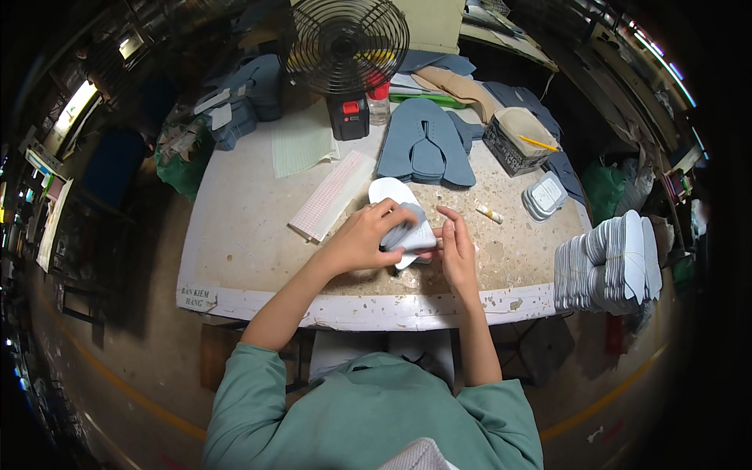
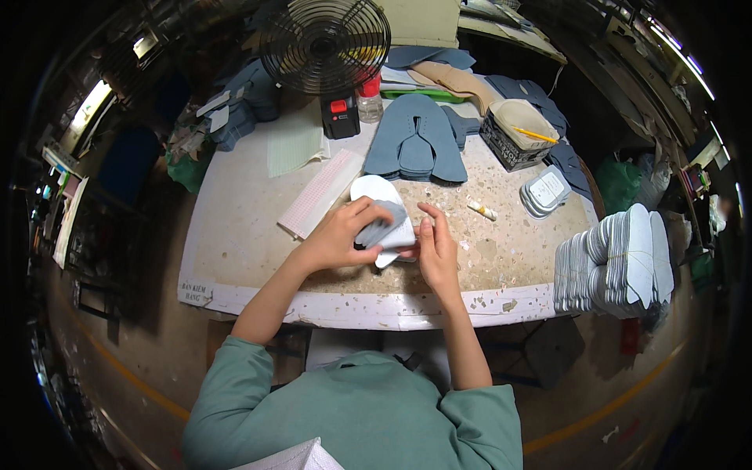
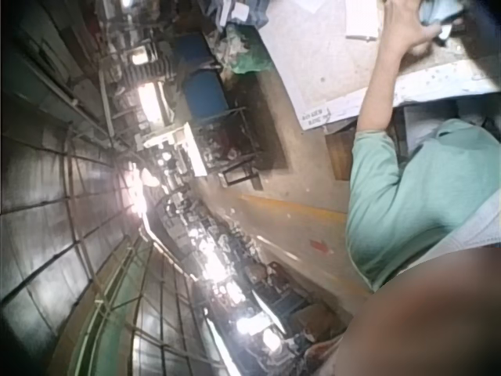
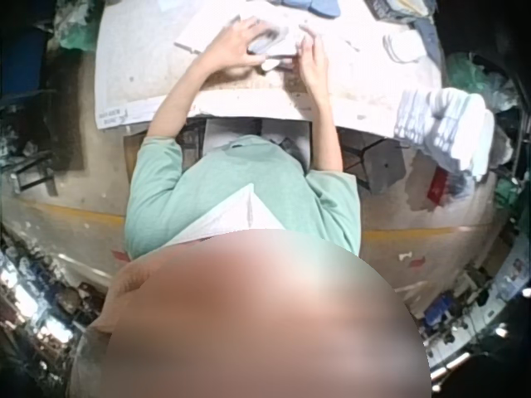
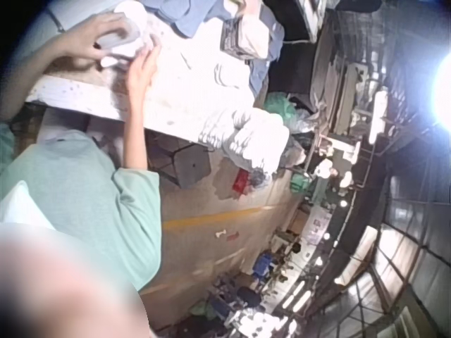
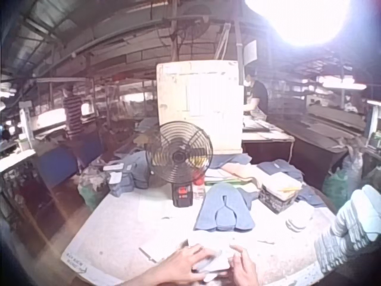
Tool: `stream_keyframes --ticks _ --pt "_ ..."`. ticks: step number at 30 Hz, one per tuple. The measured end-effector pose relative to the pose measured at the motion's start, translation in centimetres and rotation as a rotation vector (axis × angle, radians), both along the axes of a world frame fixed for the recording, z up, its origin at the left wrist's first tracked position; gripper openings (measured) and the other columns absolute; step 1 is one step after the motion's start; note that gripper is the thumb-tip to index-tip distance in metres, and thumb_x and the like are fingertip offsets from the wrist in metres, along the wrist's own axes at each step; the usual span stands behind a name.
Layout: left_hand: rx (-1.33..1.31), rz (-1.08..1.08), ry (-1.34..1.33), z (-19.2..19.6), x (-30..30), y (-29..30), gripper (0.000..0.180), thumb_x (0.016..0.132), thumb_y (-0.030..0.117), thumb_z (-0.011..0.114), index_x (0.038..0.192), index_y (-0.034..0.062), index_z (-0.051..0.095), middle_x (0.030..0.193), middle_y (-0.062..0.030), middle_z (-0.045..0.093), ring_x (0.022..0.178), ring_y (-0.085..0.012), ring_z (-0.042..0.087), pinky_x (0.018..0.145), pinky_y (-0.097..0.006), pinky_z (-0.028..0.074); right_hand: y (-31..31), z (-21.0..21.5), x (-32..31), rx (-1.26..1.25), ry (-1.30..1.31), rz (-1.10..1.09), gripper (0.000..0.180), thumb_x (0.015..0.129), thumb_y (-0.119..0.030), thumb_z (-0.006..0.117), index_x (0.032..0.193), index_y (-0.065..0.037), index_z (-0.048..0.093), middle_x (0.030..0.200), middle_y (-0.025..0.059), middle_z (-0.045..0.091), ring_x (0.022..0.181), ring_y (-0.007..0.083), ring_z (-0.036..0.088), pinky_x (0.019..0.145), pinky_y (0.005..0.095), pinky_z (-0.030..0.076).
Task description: The person repeatedly picks white insoles from a stack, peels small adhesive labels from a sheet, and sticks each label onto an insole. Finished insoles are placed into a separate stack on the table. The person handles insoles and labels by hand throughout the clip.
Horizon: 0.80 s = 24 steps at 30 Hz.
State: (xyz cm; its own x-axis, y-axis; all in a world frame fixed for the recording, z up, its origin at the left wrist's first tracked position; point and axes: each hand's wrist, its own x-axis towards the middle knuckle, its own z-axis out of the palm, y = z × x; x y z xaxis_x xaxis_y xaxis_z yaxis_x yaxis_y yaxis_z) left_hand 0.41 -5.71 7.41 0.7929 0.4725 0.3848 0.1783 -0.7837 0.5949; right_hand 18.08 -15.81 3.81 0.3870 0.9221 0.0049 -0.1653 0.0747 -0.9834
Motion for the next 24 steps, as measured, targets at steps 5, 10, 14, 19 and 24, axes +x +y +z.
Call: stream_keyframes --ticks 5,10,14,19,24 --pt "-0.351 -0.008 -0.162 0.5 -0.8 1.4 0.079 0.073 0.016 0.077 0.142 0.0155 0.040 0.113 -0.0093 0.053 0.087 -0.0157 0.061 0.073 -0.027 0.054 0.3 -0.2 -0.7 -0.048 -0.270 -0.038 0.035 0.100 -0.023 0.047 0.132 -0.009 0.049 0.088 0.0060 0.062 0.070 0.0078 0.061 0.058 0.0236 0.055" --pt "-0.140 0.592 -0.050 -1.4 -3.7 7.2 0.061 0.079 0.024 0.076 0.132 0.0112 0.050 0.108 -0.0120 0.059 0.090 -0.0204 0.061 0.077 -0.032 0.052 -0.5 -0.4 1.5 0.052 -0.175 -0.059 0.042 0.091 -0.002 0.059 0.132 -0.009 0.049 0.086 0.0049 0.063 0.068 0.0057 0.061 0.056 0.0222 0.054" --pt "-0.112 0.798 0.391 -3.3 -6.7 9.5 0.063 0.077 0.040 0.075 0.129 0.0110 0.053 0.104 -0.0128 0.064 0.092 -0.0272 0.064 0.080 -0.038 0.051 -2.9 -1.0 7.2 -0.086 -0.144 -0.134 0.034 0.094 -0.005 0.056 0.127 -0.005 0.053 0.087 0.0036 0.065 0.072 0.0054 0.062 0.055 0.0197 0.052" --pt "-0.081 0.808 0.534 -4.3 -6.8 9.9 0.052 0.077 0.045 0.073 0.114 0.0099 0.064 0.091 -0.0114 0.069 0.087 -0.0273 0.066 0.080 -0.038 0.051 -5.5 -0.6 9.9 -0.267 -0.950 -0.403 0.020 0.092 -0.008 0.060 0.110 -0.004 0.065 0.090 0.0063 0.066 0.081 0.0122 0.064 0.065 0.0263 0.053" --pt "-0.127 0.693 0.207 -3.5 -6.9 10.1 0.029 0.083 0.030 0.071 0.097 0.0048 0.068 0.080 -0.0086 0.068 0.072 -0.0175 0.062 0.071 -0.031 0.050 -11.6 9.0 7.3 0.906 -0.848 -0.769 0.016 0.087 -0.014 0.062 0.092 0.001 0.065 0.093 0.0108 0.061 0.077 0.0152 0.059 0.073 0.0274 0.050"
